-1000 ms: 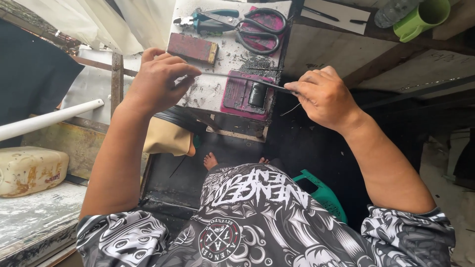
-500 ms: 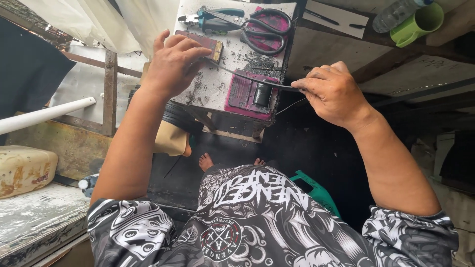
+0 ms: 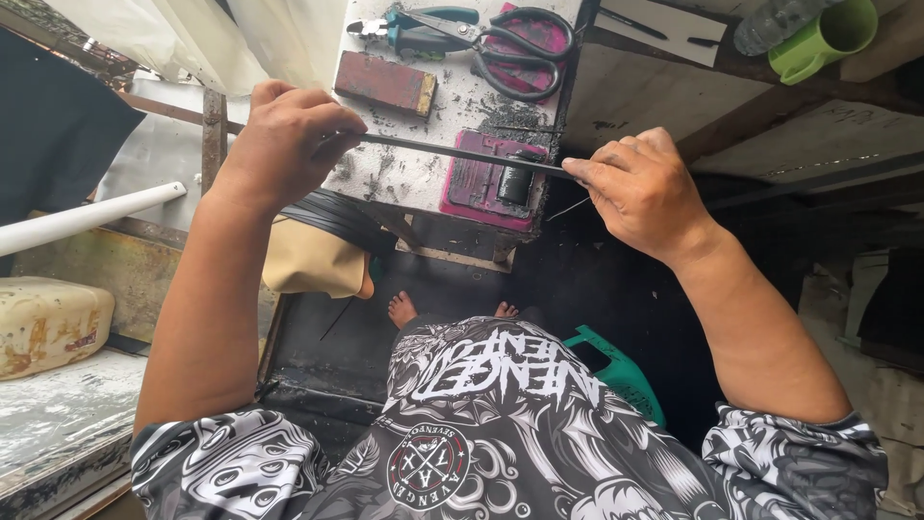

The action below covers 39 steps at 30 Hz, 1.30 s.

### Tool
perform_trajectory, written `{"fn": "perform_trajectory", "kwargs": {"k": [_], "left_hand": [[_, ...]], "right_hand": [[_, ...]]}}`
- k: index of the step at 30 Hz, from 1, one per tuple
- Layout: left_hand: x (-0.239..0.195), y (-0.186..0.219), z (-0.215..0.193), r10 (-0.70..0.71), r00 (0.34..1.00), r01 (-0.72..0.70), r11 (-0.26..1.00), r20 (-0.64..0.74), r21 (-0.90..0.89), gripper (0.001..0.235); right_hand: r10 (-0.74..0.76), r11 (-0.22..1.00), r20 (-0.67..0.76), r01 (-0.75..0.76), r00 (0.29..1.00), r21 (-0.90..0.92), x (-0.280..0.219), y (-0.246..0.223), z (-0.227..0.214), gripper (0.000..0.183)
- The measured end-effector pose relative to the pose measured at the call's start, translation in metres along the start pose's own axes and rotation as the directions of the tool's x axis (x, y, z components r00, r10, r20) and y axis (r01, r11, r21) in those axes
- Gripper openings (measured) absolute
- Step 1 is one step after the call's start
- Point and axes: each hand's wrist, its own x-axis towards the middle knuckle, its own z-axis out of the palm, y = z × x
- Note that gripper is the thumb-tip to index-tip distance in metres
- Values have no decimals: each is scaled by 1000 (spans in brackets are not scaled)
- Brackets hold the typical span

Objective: The person smooths a black rubber strip using a sanding block and then rubs it on a small grinding machine. Finally, the person attaches the strip to a black sheet using clothespins.

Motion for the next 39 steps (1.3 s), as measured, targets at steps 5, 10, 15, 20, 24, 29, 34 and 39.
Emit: {"fn": "perform_trajectory", "kwargs": {"k": [5,10,15,20,24,29,34,39], "left_hand": [[-14,-6,-1,47,998,-42,994,-44,100,15],[-17,0,-6,48,997,-39,986,-55,160,11],[-18,-2,-5,104,991,-63,924,-89,376,16],[-18,-3,2,120,990,-78,894,-68,441,20],[-12,1,7,142,988,-104,892,-54,440,22],[-1,12,10,175,984,-138,885,-41,446,31],[12,24,13,200,980,-170,884,-24,436,28],[24,40,15,221,975,-207,865,22,458,27]], "right_hand": [[-46,997,-25,44,999,-63,0,-4,6,30],[-59,994,-55,53,997,-100,2,-8,11,26],[-54,994,-58,48,997,-98,3,-11,16,26],[-30,997,-58,26,998,-71,0,-12,18,25],[-10,997,-75,5,997,-75,-7,-12,15,25],[22,997,-75,-27,997,-66,-21,-7,10,30],[62,995,-72,-67,995,-70,-34,-4,1,33],[92,992,-80,-98,993,-76,-51,0,-7,34]]}}
